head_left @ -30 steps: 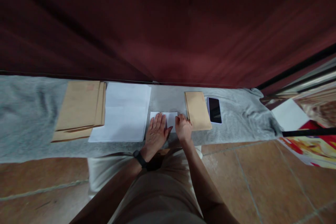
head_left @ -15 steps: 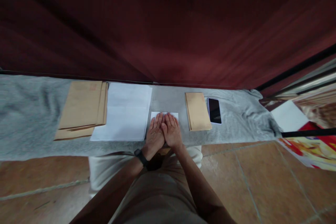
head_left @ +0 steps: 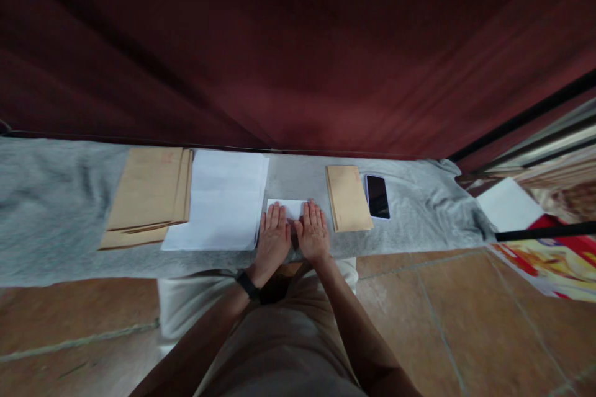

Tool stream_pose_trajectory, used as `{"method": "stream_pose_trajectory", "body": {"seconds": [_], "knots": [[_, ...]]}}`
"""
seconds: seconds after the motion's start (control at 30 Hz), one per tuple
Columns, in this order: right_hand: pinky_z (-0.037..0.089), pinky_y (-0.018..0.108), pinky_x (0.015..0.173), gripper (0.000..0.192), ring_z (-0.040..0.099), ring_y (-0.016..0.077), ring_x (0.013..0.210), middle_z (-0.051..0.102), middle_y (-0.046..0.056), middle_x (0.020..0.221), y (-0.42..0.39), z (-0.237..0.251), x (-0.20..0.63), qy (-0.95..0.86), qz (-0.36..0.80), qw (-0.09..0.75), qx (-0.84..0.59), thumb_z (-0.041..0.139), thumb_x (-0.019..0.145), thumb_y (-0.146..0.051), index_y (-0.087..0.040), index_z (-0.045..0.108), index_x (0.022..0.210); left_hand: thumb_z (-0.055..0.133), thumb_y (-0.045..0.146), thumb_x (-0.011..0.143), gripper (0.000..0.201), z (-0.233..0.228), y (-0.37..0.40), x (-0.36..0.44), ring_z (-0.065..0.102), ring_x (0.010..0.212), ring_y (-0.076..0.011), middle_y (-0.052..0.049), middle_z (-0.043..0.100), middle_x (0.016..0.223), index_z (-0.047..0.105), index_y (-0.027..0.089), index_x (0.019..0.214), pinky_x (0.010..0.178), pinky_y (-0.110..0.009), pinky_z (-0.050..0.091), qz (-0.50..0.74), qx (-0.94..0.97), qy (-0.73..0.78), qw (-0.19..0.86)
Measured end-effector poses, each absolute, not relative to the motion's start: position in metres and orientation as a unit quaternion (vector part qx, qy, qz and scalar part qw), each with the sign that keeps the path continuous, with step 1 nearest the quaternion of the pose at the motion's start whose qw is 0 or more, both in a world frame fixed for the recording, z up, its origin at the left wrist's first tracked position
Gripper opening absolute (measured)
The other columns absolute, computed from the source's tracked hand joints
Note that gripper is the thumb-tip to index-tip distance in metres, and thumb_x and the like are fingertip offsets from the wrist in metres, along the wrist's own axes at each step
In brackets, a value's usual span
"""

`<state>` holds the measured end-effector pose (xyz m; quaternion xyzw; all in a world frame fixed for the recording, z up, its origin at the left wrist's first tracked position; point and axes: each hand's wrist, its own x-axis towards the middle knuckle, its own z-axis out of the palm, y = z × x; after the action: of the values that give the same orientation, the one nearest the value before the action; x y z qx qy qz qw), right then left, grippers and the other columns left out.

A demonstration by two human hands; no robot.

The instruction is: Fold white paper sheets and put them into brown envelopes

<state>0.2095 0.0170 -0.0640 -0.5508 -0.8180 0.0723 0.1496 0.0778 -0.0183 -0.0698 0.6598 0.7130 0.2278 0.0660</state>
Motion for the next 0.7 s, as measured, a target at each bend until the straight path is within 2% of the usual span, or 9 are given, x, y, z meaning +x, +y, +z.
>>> {"method": "stream_pose_trajectory", "body": {"seconds": [0.2, 0.37, 0.6, 0.7], "knots": [[0.026, 0.050, 0.123, 0.064, 0.023, 0.0299, 0.155, 0.025, 0.021, 0.165, 0.011, -0.066, 0.213, -0.808, 0.056, 0.156, -0.565, 0.037, 0.108, -0.042, -0.005, 0.027, 0.159, 0.040, 0.012, 0.093, 0.059, -0.082, -0.018, 0.072, 0.024, 0.155, -0.0276, -0.016, 0.026, 0.167, 0.041, 0.014, 0.152, 0.123, -0.048, 0.035, 0.339, 0.585, 0.727, 0.121], [0.027, 0.051, 0.123, 0.066, 0.026, 0.0310, 0.154, 0.031, 0.025, 0.162, 0.008, -0.065, 0.215, -0.806, 0.053, 0.167, -0.566, 0.038, 0.107, -0.041, -0.001, 0.027, 0.158, 0.040, 0.006, 0.090, 0.065, -0.085, -0.023, 0.069, 0.023, 0.155, -0.0280, -0.014, 0.024, 0.168, 0.037, 0.015, 0.154, 0.125, -0.050, 0.032, 0.347, 0.596, 0.713, 0.126], [0.031, 0.053, 0.120, 0.061, 0.031, 0.0331, 0.151, 0.035, 0.025, 0.160, 0.001, -0.069, 0.225, -0.799, 0.042, 0.194, -0.568, 0.032, 0.108, -0.038, -0.002, 0.031, 0.157, 0.038, 0.006, 0.091, 0.063, -0.086, -0.025, 0.067, 0.021, 0.155, -0.0280, -0.019, 0.028, 0.166, 0.036, 0.012, 0.154, 0.124, -0.052, 0.033, 0.335, 0.619, 0.702, 0.110], [0.029, 0.053, 0.121, 0.057, 0.032, 0.0311, 0.151, 0.037, 0.023, 0.160, -0.002, -0.066, 0.227, -0.797, 0.050, 0.189, -0.571, 0.033, 0.107, -0.033, -0.002, 0.035, 0.156, 0.040, 0.008, 0.092, 0.063, -0.077, -0.027, 0.073, 0.021, 0.155, -0.0294, -0.019, 0.030, 0.165, 0.036, 0.012, 0.155, 0.123, -0.055, 0.032, 0.316, 0.631, 0.703, 0.086]]}}
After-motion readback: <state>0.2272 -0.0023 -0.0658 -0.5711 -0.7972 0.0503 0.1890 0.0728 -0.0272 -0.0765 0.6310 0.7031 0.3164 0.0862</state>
